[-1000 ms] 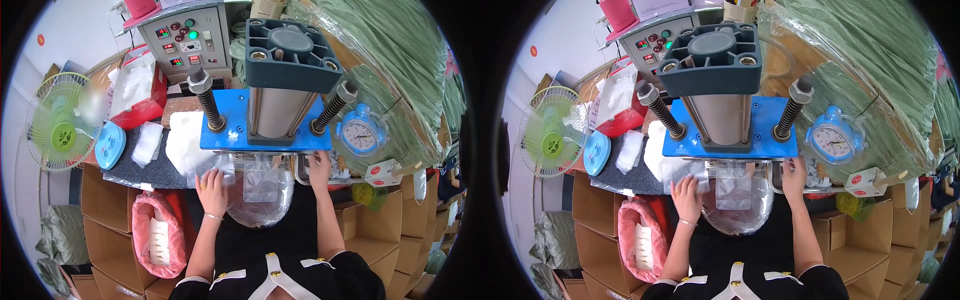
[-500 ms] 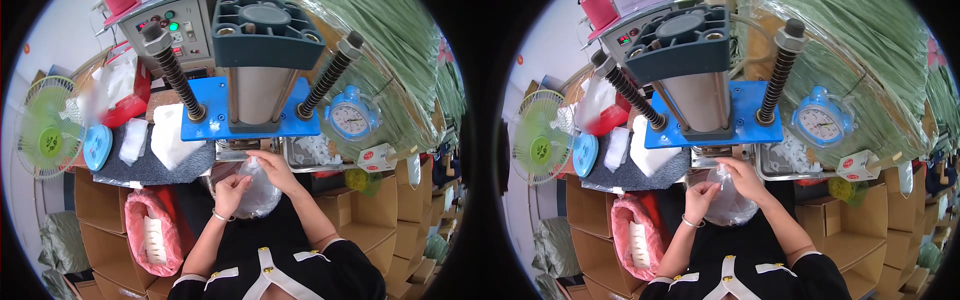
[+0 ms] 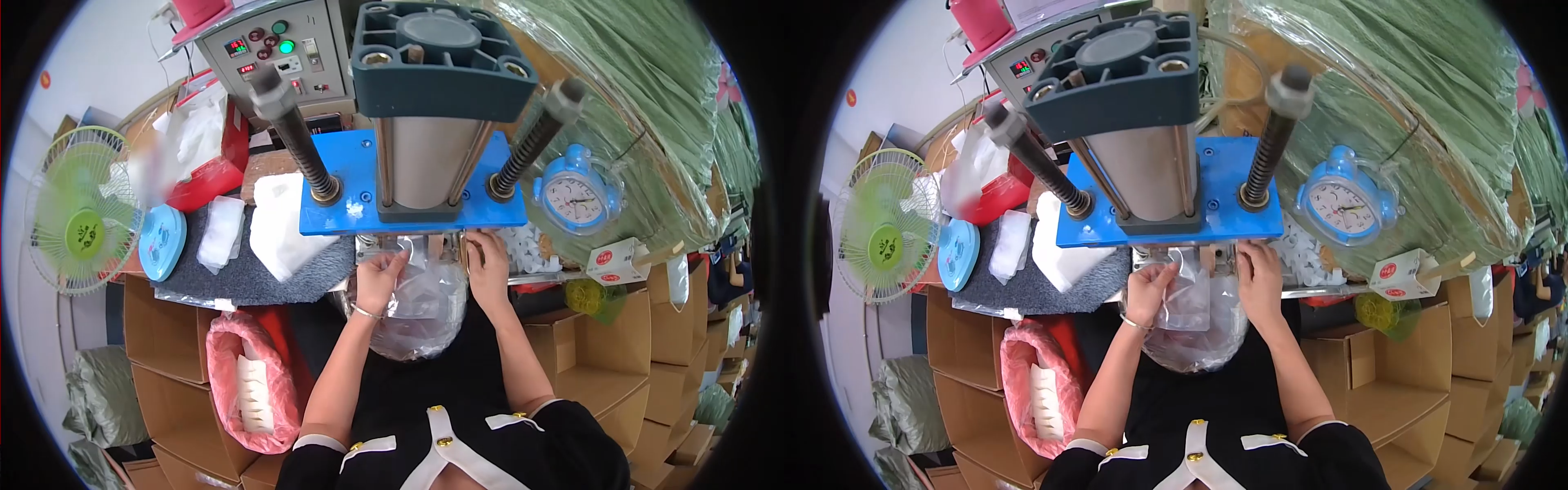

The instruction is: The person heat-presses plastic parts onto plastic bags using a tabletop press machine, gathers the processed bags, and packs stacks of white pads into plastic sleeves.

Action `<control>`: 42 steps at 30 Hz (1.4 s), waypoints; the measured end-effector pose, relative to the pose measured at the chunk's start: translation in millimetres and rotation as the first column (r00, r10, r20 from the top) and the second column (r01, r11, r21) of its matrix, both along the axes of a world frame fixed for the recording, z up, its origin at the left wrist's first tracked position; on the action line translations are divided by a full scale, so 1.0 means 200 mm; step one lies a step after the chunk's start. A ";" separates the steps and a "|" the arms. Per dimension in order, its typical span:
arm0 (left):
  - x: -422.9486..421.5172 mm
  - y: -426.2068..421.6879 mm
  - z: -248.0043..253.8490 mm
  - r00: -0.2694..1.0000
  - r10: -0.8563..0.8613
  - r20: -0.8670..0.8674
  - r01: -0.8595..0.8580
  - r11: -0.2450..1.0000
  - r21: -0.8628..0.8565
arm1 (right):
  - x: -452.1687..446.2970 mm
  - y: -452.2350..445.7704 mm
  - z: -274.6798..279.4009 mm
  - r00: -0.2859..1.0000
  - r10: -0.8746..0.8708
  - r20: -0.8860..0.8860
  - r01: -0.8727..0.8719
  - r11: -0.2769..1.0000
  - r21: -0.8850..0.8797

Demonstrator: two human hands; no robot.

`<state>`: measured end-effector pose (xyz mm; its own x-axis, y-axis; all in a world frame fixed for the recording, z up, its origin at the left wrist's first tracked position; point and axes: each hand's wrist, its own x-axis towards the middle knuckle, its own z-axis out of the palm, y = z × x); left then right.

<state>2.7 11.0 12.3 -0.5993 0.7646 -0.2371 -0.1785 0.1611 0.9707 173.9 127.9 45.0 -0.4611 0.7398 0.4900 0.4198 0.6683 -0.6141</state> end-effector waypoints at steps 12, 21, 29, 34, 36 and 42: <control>-0.67 -0.10 0.27 -0.012 0.048 -0.999 -0.410 0.911 0.048 | -0.03 -0.02 -0.05 0.994 -0.102 -0.040 0.100 0.994 -0.045; -0.88 0.03 0.11 -0.036 -0.179 -0.983 -0.286 0.944 -0.161 | -0.05 -0.04 -0.04 0.993 -0.118 -0.016 0.118 0.993 -0.032; -0.88 -0.01 0.14 0.000 -0.227 -0.974 -0.276 0.936 -0.218 | -0.05 -0.03 -0.05 0.993 -0.116 -0.004 0.115 0.990 -0.080; -0.92 -0.03 0.12 -0.026 -0.243 -0.970 -0.250 0.941 -0.229 | -0.05 -0.03 -0.05 0.995 -0.103 -0.005 0.103 0.995 -0.003; -0.96 -0.02 0.14 -0.017 -0.303 -0.953 -0.190 0.937 -0.294 | -0.05 -0.03 -0.04 0.995 -0.100 0.001 0.100 0.995 0.004; -0.90 -0.03 0.13 -0.051 -0.308 -0.950 -0.187 0.937 -0.294 | -0.04 -0.04 -0.05 0.994 -0.109 -0.001 0.109 0.994 -0.024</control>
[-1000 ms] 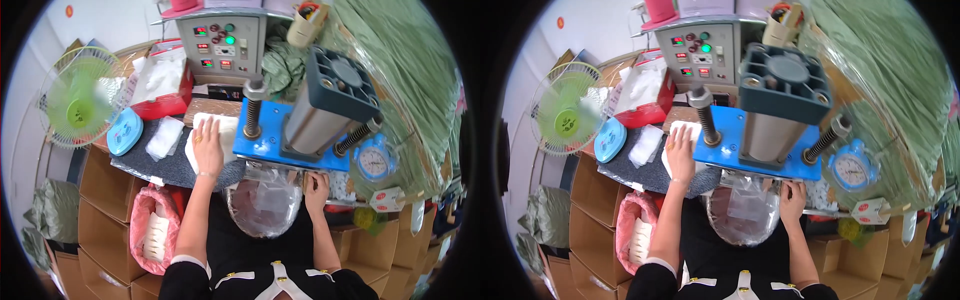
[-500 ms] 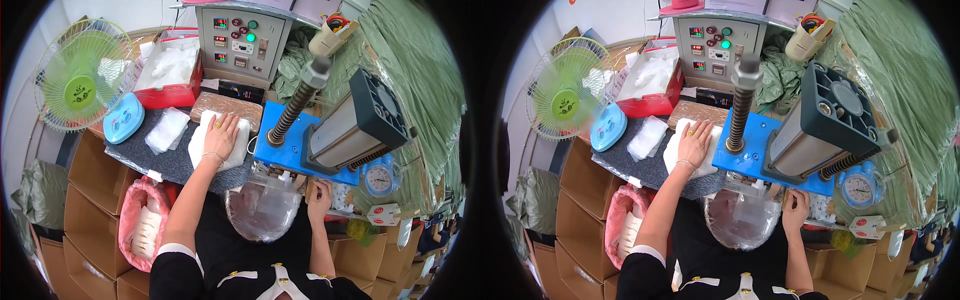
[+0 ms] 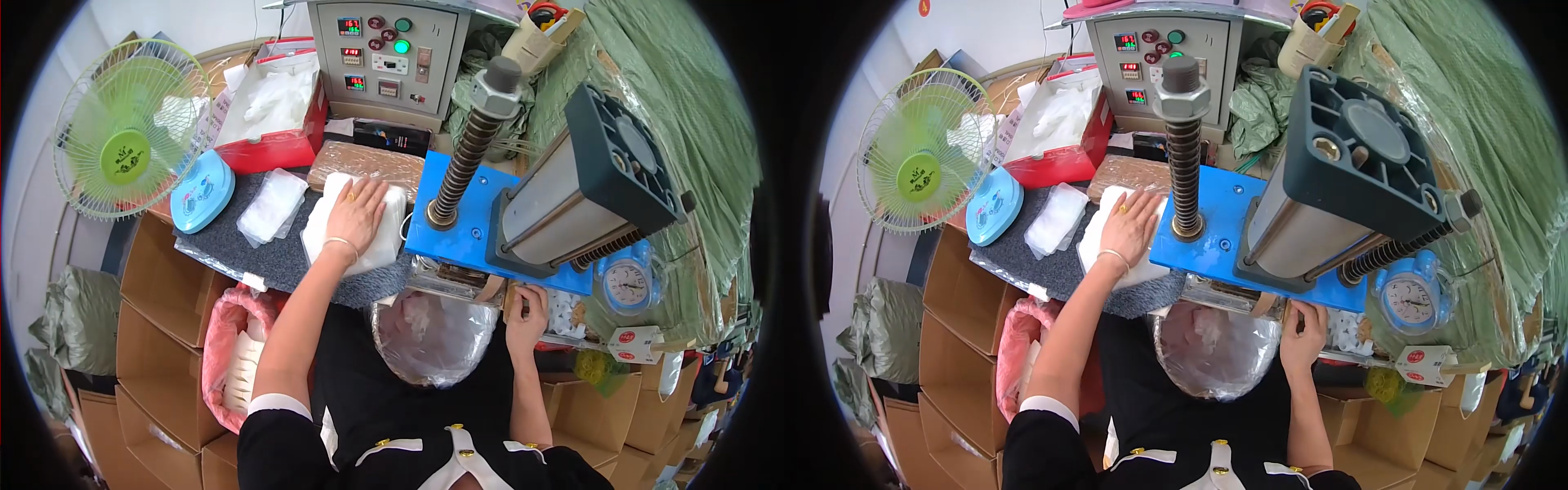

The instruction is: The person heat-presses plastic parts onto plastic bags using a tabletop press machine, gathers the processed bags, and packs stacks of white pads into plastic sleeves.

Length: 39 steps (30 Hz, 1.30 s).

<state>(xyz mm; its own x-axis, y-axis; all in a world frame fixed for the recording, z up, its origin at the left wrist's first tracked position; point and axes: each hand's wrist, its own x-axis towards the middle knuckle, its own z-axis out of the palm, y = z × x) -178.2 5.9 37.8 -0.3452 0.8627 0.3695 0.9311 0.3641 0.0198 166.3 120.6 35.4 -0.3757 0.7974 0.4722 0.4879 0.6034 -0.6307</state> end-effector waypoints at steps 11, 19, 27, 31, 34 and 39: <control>0.07 0.00 -0.04 0.998 0.045 -0.054 -0.049 0.995 -0.085 | 0.02 0.03 -0.01 1.000 0.018 0.015 -0.018 1.000 0.004; 0.10 -0.07 0.11 0.984 0.023 0.175 -0.071 0.959 0.274 | 0.08 0.18 0.09 0.837 -0.039 0.546 -0.026 0.994 0.109; 0.77 -0.36 -0.17 0.892 0.346 0.291 -0.369 0.929 0.025 | 0.07 0.17 0.05 0.909 0.026 0.416 -0.082 0.990 0.118; 0.80 -0.49 -0.17 0.945 0.121 0.305 -0.176 0.971 0.160 | 0.10 0.19 0.05 0.952 0.064 0.299 -0.080 0.996 0.043; 0.71 -0.49 -0.06 0.874 0.157 0.461 -0.329 0.887 0.323 | 0.11 0.19 0.04 0.997 -0.054 0.051 0.060 0.989 -0.139; 0.90 -0.45 0.22 0.609 -0.082 0.789 -0.294 0.901 0.320 | 0.07 -0.08 0.15 0.907 0.143 -0.396 -0.327 0.831 -0.449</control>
